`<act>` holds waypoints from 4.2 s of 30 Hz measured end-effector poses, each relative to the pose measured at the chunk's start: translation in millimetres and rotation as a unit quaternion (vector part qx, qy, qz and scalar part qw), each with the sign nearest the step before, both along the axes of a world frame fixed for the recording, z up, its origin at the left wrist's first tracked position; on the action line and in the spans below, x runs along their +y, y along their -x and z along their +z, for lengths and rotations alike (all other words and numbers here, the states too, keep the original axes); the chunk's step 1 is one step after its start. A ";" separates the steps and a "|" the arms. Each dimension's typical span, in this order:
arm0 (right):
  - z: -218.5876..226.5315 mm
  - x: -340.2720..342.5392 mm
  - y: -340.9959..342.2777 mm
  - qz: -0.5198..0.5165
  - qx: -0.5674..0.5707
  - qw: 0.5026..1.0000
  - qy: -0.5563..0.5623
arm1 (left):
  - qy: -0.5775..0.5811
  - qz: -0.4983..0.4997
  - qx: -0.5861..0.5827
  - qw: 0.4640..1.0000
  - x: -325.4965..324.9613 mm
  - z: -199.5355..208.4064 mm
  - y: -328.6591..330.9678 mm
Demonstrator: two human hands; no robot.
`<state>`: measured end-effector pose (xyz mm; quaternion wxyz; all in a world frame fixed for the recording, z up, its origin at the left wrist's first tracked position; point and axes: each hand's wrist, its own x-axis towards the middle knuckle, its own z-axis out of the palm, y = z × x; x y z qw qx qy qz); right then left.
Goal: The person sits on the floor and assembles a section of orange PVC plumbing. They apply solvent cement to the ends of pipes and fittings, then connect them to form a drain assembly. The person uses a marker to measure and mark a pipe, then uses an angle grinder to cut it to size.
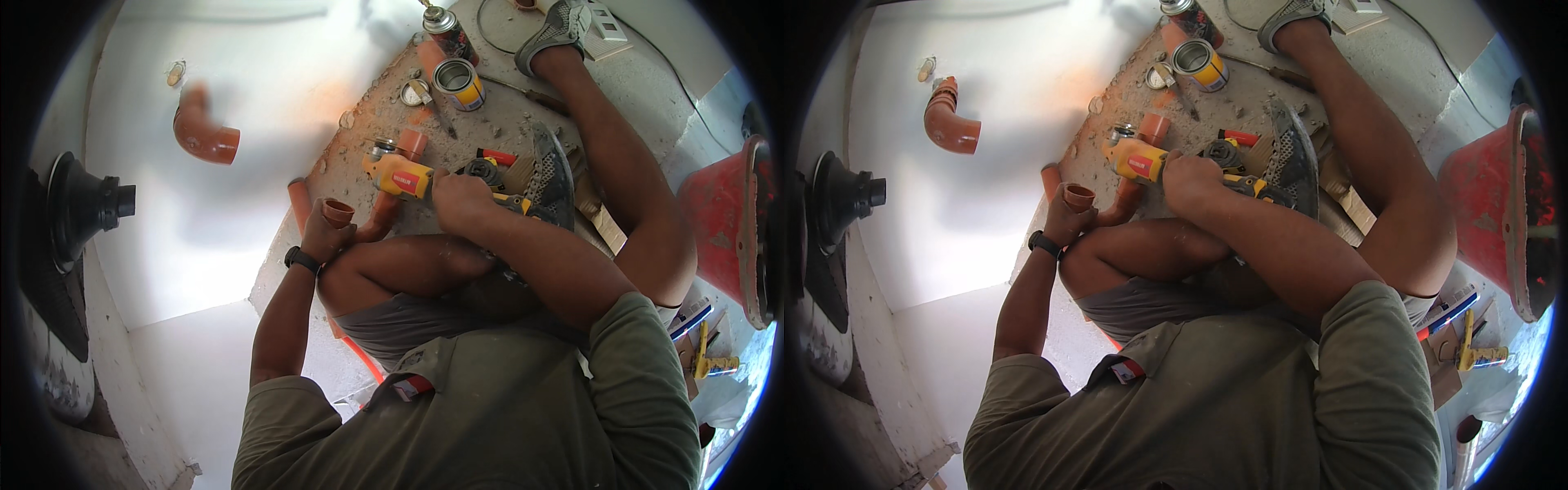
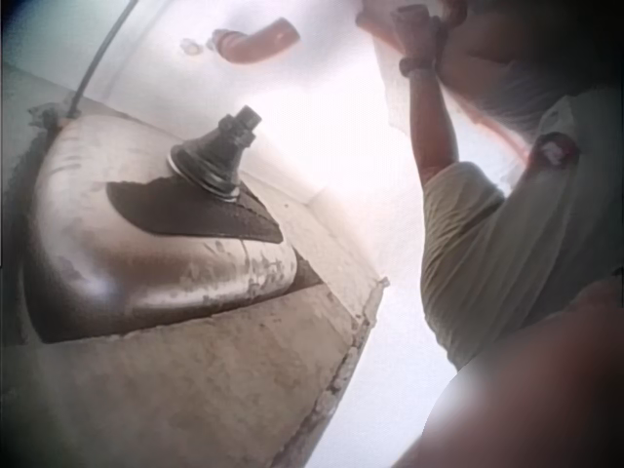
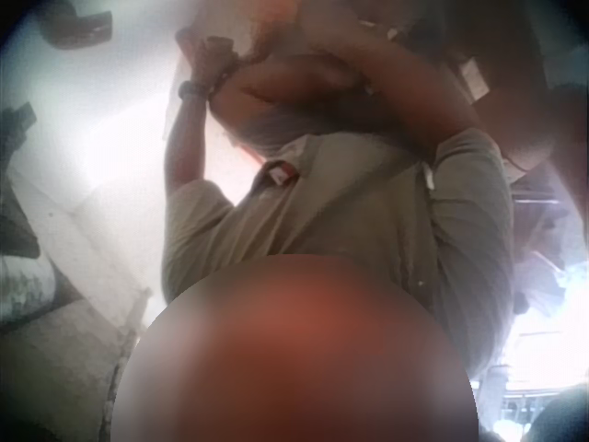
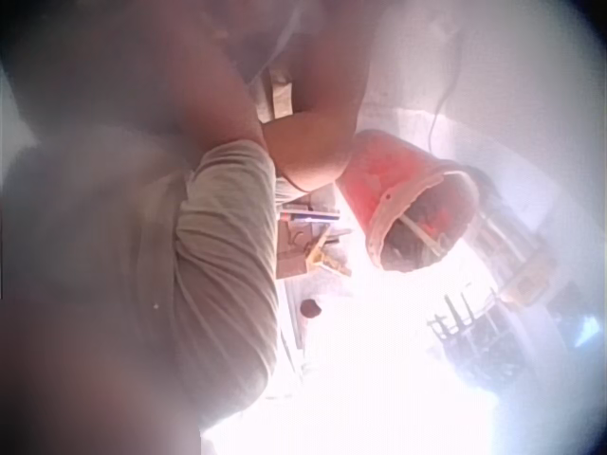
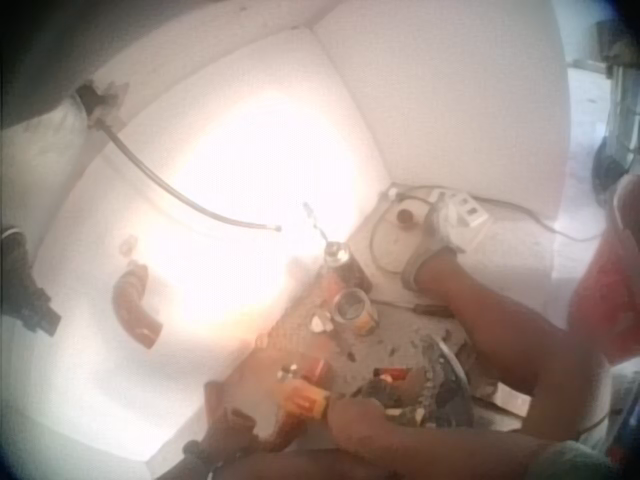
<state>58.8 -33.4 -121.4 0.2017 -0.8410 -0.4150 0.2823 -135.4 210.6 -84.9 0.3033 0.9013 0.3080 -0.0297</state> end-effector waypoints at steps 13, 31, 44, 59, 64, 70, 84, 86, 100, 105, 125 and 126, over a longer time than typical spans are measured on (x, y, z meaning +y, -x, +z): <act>5.2 3.2 -2.3 0.018 0.010 0.999 0.031 | -0.008 0.006 -0.003 1.000 -1.6 -0.6 -0.8; 18.5 9.5 -7.6 0.041 0.028 0.995 0.081 | -0.015 0.008 0.001 1.000 1.1 -3.2 1.0; 11.0 -6.4 -8.1 0.023 0.015 0.999 0.035 | 0.039 0.021 -0.004 0.999 1.8 -1.5 -0.3; 8.0 -3.5 -8.6 0.032 0.006 0.998 0.045 | 0.046 0.022 -0.002 0.999 4.3 -1.9 -0.6; 7.2 -2.3 -8.2 0.028 0.012 0.998 0.046 | 0.039 0.026 0.001 0.999 5.5 -3.6 -0.1; 9.4 -5.8 -10.2 0.027 0.018 0.998 0.052 | 0.054 0.036 -0.010 0.998 5.7 -4.7 -0.1; 10.9 -12.7 -13.0 0.035 0.024 0.996 0.081 | 0.030 0.032 -0.002 0.999 6.9 -5.6 -0.8; 8.2 -12.4 -11.9 0.028 0.014 0.998 0.053 | 0.029 0.034 0.001 0.999 6.1 -4.7 -0.9; 6.6 -14.5 -13.0 0.019 0.021 0.999 0.043 | 0.019 0.041 -0.006 0.999 8.7 -9.6 2.6; 6.3 -21.4 -14.3 0.018 0.027 0.998 0.056 | 0.034 0.047 -0.018 0.998 10.4 -13.3 4.3; 6.8 -56.6 -13.9 0.024 0.037 0.998 0.047 | -0.003 0.220 0.028 0.975 84.2 -76.8 62.4; 8.1 -57.3 -14.6 0.019 0.040 0.998 0.040 | -0.146 0.199 0.059 0.967 84.3 -73.3 56.0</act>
